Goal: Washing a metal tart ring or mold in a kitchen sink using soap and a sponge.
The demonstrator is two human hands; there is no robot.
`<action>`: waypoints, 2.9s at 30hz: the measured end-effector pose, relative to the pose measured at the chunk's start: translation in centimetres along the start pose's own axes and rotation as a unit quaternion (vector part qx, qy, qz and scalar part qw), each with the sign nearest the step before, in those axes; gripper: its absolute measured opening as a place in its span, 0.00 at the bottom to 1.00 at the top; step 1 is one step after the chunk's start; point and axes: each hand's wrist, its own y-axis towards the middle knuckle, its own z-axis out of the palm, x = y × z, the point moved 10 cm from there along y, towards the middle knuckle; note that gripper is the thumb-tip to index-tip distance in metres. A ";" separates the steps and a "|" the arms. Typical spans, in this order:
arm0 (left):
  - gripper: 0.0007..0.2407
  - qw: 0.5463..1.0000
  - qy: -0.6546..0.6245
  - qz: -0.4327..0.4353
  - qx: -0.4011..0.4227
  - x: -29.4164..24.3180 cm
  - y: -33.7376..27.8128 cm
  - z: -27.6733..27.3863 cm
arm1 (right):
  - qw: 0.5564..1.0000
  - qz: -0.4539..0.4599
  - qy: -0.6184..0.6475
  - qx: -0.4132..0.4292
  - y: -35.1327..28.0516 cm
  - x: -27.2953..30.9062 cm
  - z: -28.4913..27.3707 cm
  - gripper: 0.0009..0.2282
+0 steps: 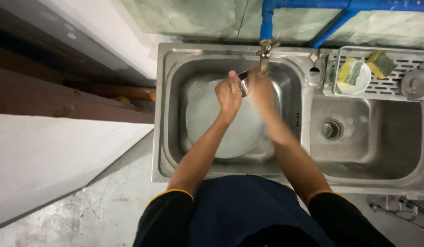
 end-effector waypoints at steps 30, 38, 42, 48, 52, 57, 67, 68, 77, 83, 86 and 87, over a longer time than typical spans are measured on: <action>0.32 0.794 -0.032 -0.450 0.408 5.2 -0.8 10.5 | 0.937 0.188 0.259 -0.141 -4.4 -3.5 -5.2 0.25; 0.28 0.948 0.149 -0.044 0.279 3.0 0.4 8.6 | 0.928 0.226 0.278 -0.104 -5.3 -11.9 -0.6 0.26; 0.24 0.729 -0.375 -0.448 0.357 0.3 -1.8 7.5 | 0.906 0.208 0.348 -0.125 -5.0 -11.9 0.5 0.22; 0.22 0.966 0.128 -0.060 0.217 -3.2 2.6 3.9 | 0.987 0.032 0.155 -0.017 -1.8 0.6 -4.4 0.17; 0.11 0.945 0.179 0.125 0.243 -5.2 0.0 7.2 | 0.993 0.067 0.098 -0.022 -3.7 -2.1 -1.5 0.24; 0.13 0.957 0.215 0.110 0.160 -4.6 -1.1 7.1 | 0.953 0.196 0.139 -0.184 -3.5 -4.5 -5.4 0.26; 0.17 0.921 0.076 0.147 0.353 1.4 3.2 13.1 | 0.946 0.207 0.189 -0.161 -6.2 -7.3 -3.7 0.24; 0.18 0.939 0.122 0.073 0.314 -1.6 2.8 11.5 | 0.916 0.228 0.280 -0.174 -6.4 -8.2 -3.2 0.18; 0.29 0.882 0.309 0.329 0.134 -11.9 -2.4 7.3 | 0.419 0.473 0.771 0.083 -8.2 -2.9 5.3 0.34; 0.31 0.811 0.326 -0.038 0.484 -4.3 2.5 9.6 | 0.551 0.431 0.703 0.131 -12.7 -9.0 10.6 0.15; 0.30 0.831 0.313 -0.026 0.459 -3.8 1.7 10.0 | 0.572 0.375 0.720 0.116 -11.4 -10.0 11.3 0.15; 0.28 0.866 0.320 0.038 0.382 -4.7 1.6 9.6 | 0.564 0.348 0.742 0.099 -10.9 -10.5 11.5 0.15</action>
